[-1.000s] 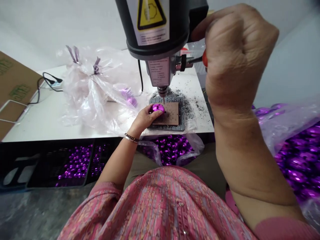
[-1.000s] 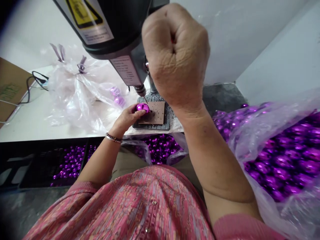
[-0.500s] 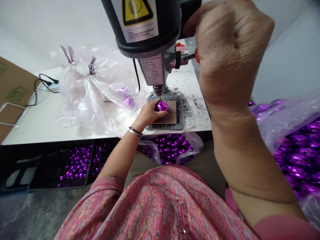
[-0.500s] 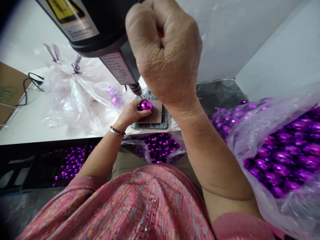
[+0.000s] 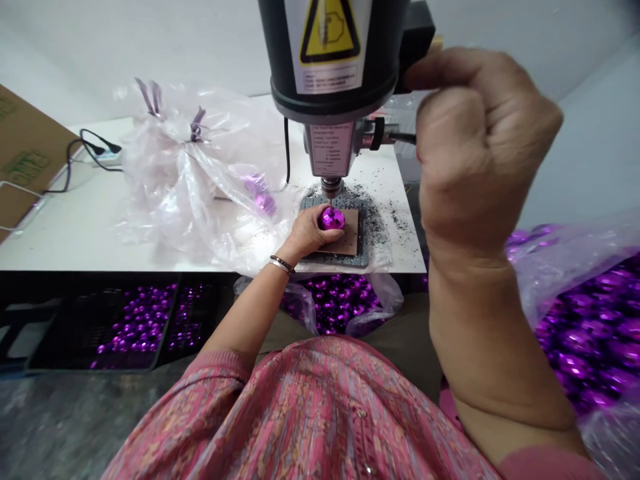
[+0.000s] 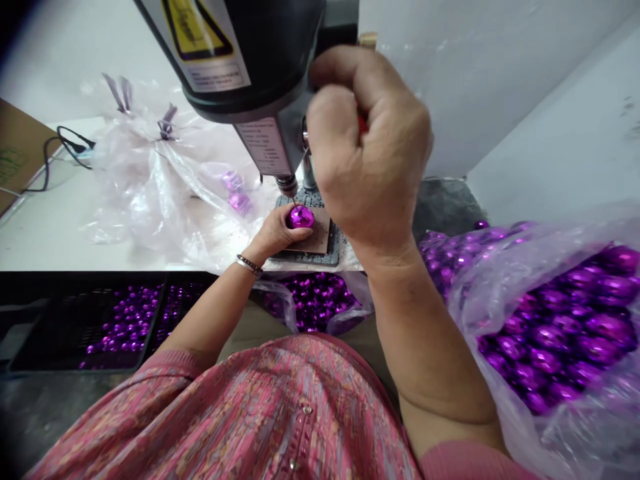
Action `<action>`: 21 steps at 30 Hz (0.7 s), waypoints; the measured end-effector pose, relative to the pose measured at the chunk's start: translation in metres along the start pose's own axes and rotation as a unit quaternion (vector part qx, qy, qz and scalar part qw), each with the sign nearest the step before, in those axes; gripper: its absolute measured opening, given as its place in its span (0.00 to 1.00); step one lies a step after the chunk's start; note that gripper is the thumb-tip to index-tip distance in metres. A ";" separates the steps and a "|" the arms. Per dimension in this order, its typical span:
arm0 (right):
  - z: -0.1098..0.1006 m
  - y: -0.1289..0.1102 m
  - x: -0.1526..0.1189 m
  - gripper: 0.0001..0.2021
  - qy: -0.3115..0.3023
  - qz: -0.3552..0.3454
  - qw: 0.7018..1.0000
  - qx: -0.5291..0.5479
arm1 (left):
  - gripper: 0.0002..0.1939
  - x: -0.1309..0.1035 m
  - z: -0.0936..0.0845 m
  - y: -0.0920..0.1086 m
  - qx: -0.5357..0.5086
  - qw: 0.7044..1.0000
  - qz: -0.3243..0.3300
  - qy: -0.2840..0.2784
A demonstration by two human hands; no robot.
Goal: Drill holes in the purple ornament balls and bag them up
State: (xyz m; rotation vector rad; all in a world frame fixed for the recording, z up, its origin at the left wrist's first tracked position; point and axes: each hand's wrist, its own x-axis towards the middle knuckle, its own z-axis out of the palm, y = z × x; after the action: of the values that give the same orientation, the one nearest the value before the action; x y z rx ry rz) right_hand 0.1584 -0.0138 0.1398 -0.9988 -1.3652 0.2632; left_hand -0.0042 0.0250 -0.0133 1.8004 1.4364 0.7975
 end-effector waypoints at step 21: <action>-0.001 0.048 -0.051 0.19 0.010 -0.064 0.994 -0.084 | 0.22 -0.002 0.006 -0.008 -0.032 0.999 0.013 0.027</action>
State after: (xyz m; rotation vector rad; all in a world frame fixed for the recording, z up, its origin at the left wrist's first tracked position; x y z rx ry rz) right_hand 0.1648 -0.0208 0.0709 -1.0450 -1.4434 0.0425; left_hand -0.0038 0.0233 -0.0234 1.7653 1.4085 0.9020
